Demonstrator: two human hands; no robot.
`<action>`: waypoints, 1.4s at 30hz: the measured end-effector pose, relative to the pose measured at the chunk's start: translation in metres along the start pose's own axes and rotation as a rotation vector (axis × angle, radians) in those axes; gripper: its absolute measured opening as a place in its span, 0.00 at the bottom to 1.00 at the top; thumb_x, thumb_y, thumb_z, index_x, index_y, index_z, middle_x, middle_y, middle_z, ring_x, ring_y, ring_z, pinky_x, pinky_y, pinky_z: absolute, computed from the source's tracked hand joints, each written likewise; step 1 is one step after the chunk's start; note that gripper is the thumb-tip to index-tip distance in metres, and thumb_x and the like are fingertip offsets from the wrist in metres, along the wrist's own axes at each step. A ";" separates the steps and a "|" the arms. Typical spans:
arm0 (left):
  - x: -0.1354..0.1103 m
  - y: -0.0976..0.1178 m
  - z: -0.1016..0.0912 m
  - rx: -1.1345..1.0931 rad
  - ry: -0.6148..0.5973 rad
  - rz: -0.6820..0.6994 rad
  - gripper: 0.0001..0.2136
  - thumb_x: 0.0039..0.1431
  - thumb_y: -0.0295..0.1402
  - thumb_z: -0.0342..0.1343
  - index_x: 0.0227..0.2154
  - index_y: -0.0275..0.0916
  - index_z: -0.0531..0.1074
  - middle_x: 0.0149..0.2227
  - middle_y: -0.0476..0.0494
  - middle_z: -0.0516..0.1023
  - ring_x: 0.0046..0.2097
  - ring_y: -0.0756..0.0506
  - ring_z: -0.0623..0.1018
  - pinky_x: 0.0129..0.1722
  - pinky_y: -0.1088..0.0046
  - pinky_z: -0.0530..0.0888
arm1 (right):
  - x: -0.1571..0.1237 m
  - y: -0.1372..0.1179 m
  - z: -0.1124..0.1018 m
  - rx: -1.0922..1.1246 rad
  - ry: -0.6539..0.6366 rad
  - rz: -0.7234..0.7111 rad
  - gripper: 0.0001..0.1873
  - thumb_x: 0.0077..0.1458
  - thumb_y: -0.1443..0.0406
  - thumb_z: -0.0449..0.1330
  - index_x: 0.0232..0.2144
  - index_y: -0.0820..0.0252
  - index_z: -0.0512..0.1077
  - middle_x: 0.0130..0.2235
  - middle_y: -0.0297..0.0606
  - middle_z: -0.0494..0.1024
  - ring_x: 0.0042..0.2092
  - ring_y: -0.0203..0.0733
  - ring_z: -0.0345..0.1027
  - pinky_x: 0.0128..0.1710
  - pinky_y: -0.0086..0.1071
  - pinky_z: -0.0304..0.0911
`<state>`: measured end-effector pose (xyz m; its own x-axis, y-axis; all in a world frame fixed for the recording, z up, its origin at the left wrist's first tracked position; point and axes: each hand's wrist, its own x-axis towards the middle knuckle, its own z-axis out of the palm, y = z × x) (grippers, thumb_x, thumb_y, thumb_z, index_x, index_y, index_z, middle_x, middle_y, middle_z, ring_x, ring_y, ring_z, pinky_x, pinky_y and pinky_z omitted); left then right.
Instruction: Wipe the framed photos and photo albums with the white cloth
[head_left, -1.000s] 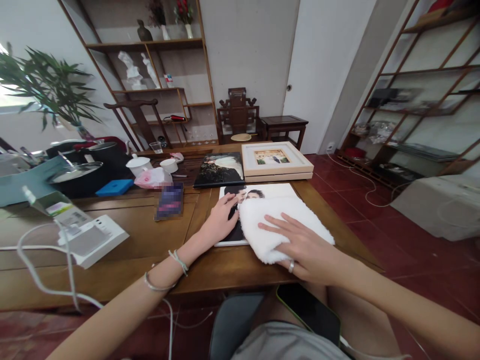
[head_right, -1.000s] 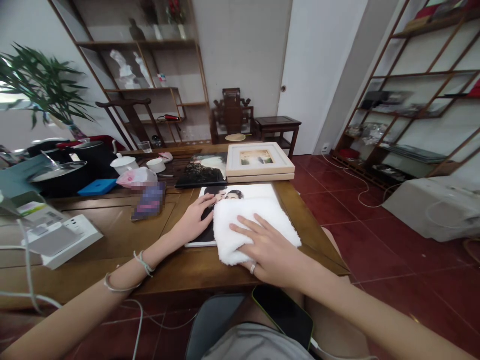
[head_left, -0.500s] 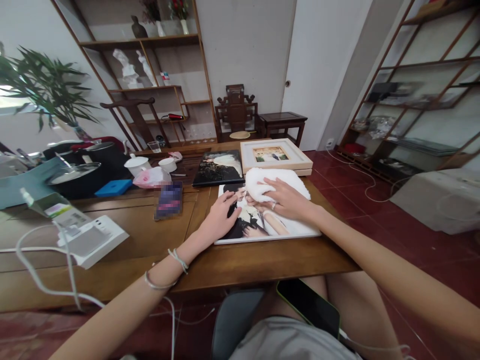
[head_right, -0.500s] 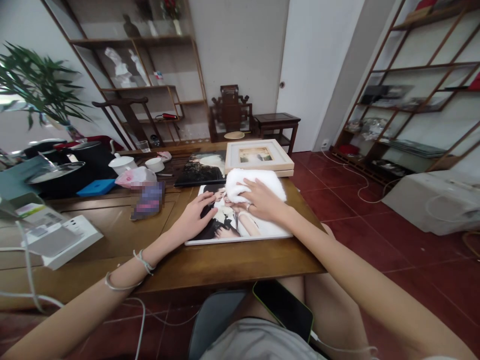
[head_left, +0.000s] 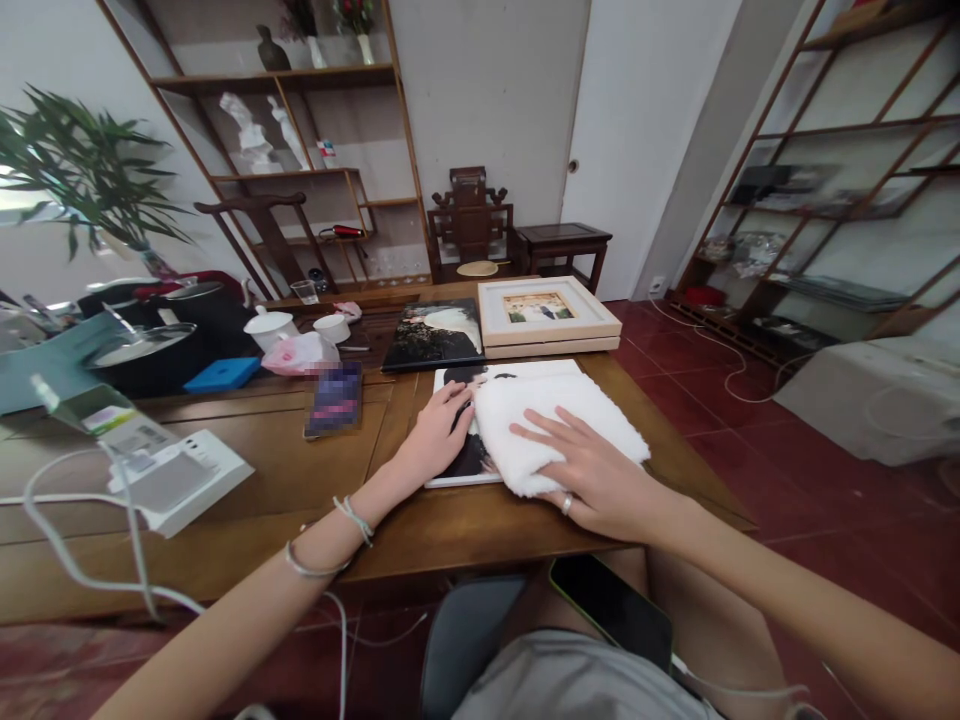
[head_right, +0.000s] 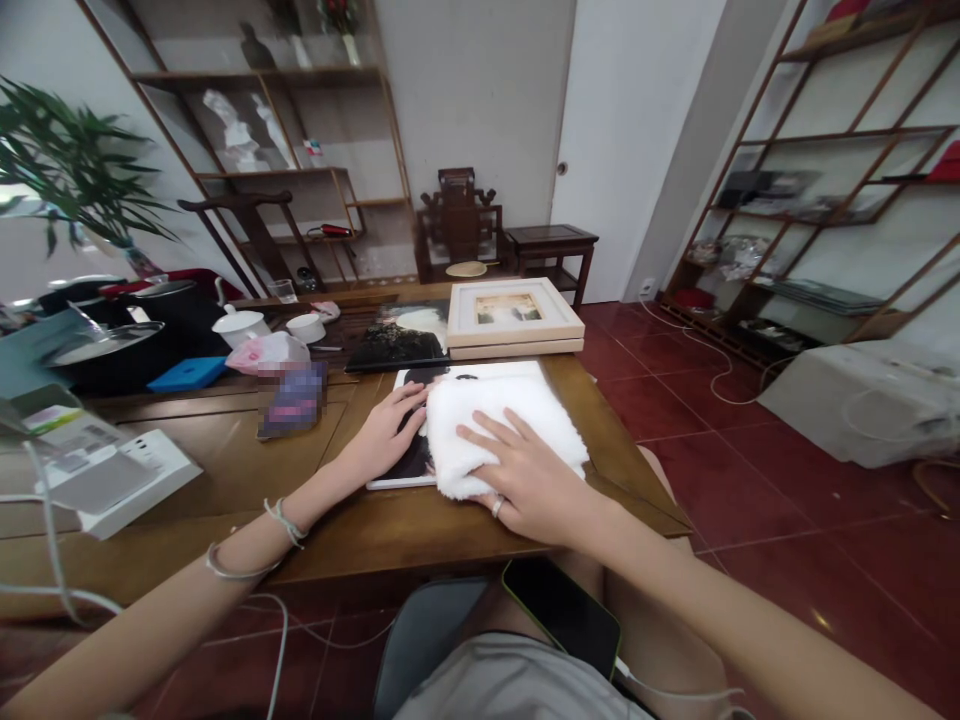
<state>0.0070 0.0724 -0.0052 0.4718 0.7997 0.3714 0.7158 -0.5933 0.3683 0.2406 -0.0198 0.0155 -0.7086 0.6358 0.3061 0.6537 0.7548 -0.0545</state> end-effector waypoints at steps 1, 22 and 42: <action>0.000 0.000 0.000 0.001 -0.001 0.003 0.18 0.64 0.34 0.42 0.53 0.37 0.67 0.57 0.36 0.68 0.60 0.40 0.66 0.59 0.57 0.63 | -0.002 -0.002 0.000 0.001 -0.009 -0.009 0.12 0.54 0.69 0.55 0.39 0.60 0.75 0.62 0.44 0.60 0.65 0.55 0.45 0.61 0.58 0.43; 0.001 0.000 0.000 0.025 0.013 0.000 0.18 0.64 0.33 0.43 0.53 0.34 0.67 0.56 0.34 0.68 0.59 0.40 0.67 0.60 0.58 0.62 | 0.006 0.025 0.004 0.022 0.047 -0.062 0.13 0.51 0.71 0.57 0.40 0.61 0.74 0.61 0.46 0.62 0.64 0.53 0.47 0.61 0.56 0.45; 0.001 0.000 -0.002 0.004 0.021 0.007 0.17 0.63 0.35 0.43 0.51 0.36 0.69 0.56 0.36 0.68 0.59 0.40 0.67 0.59 0.56 0.63 | 0.007 0.025 0.004 0.014 0.033 -0.057 0.16 0.49 0.71 0.56 0.41 0.59 0.74 0.62 0.45 0.61 0.65 0.52 0.45 0.61 0.56 0.44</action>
<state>0.0062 0.0731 -0.0037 0.4659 0.7932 0.3921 0.7146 -0.5986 0.3618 0.2514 0.0042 0.0124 -0.7356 0.5861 0.3398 0.6083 0.7922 -0.0496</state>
